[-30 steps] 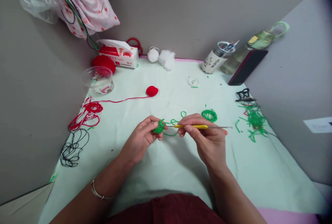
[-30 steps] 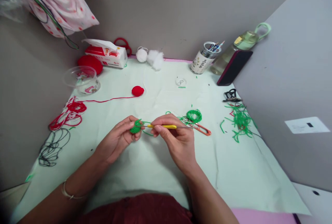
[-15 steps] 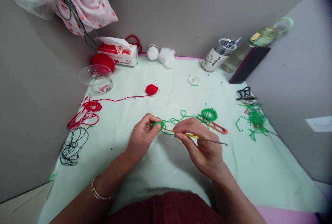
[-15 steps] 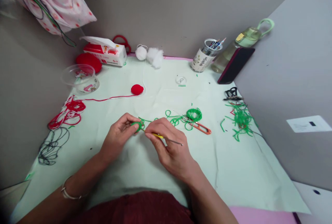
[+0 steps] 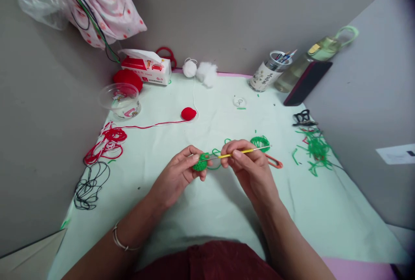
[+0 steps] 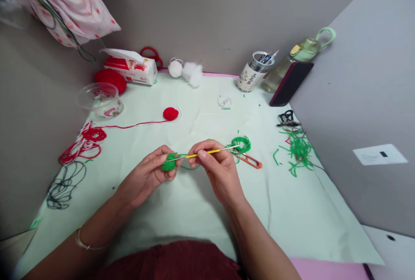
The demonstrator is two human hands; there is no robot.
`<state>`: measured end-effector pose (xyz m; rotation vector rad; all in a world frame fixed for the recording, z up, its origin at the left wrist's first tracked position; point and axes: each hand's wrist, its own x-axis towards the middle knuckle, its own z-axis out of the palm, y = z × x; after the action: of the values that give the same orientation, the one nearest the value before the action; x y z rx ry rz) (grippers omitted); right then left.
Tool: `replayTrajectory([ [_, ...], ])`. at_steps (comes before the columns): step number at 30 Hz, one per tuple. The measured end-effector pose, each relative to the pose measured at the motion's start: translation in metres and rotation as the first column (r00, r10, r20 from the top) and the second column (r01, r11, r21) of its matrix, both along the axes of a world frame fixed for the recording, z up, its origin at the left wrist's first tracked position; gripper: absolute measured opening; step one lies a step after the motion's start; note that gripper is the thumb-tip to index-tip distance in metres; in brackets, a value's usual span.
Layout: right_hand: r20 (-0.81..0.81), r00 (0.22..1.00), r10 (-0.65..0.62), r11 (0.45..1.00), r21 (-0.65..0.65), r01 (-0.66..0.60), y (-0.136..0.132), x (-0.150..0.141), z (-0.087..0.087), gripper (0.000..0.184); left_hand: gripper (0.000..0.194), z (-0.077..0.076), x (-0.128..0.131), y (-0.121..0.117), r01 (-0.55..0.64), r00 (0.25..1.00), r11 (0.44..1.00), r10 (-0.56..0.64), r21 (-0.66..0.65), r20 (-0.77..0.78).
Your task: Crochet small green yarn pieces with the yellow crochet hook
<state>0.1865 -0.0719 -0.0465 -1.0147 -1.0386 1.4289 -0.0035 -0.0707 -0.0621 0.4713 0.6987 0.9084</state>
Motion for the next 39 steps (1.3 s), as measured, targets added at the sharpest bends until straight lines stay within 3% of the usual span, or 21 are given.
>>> replayTrajectory([
  [4,-0.087,0.995,0.047,0.996,-0.076,-0.053,-0.001,-0.004,0.000,0.012,0.019,0.001,-0.001,-0.002,-0.020,0.999,1.000,0.020,-0.013,0.044],
  [7,-0.102,0.993,0.053,0.997,-0.043,-0.058,-0.004,-0.009,-0.001,0.014,0.016,0.001,0.001,-0.004,-0.033,0.998,0.999,0.035,-0.030,0.057],
  [12,0.033,0.998,0.045,0.990,0.136,-0.049,-0.011,-0.013,-0.007,0.018,0.016,0.002,0.007,-0.006,-0.040,0.988,0.994,0.055,-0.105,0.143],
  [16,0.173,0.983,0.063,0.974,0.203,-0.098,-0.014,-0.010,-0.002,0.019,0.015,0.006,0.012,-0.007,-0.123,0.973,0.983,0.146,-0.136,0.178],
  [20,0.341,0.939,-0.038,0.931,0.353,-0.090,-0.015,-0.013,0.011,0.017,0.009,0.017,0.024,-0.010,-0.236,0.951,0.966,0.252,-0.105,0.181],
  [26,0.333,0.912,-0.238,0.880,0.472,0.058,-0.017,-0.017,0.018,0.014,0.020,0.042,0.046,-0.012,-0.270,0.950,0.962,0.275,-0.050,0.150],
  [29,0.251,0.930,-0.267,0.898,0.416,0.145,-0.016,-0.007,0.021,0.010,0.023,0.044,0.046,-0.011,-0.267,0.961,0.963,0.266,0.015,0.074],
  [32,0.019,0.967,-0.254,0.944,0.221,0.243,-0.016,0.001,0.025,0.006,0.025,0.040,0.042,-0.012,-0.292,0.955,0.952,0.295,0.088,-0.031],
  [35,-0.198,0.972,-0.126,0.991,0.022,0.133,-0.017,0.000,0.031,0.014,0.025,0.041,0.043,-0.011,-0.248,0.968,0.964,0.249,0.099,0.004],
  [39,-0.296,0.954,0.037,0.999,-0.021,-0.045,-0.021,-0.010,0.037,0.014,0.034,0.060,0.050,0.007,-0.209,0.969,0.977,0.202,0.036,0.143],
])
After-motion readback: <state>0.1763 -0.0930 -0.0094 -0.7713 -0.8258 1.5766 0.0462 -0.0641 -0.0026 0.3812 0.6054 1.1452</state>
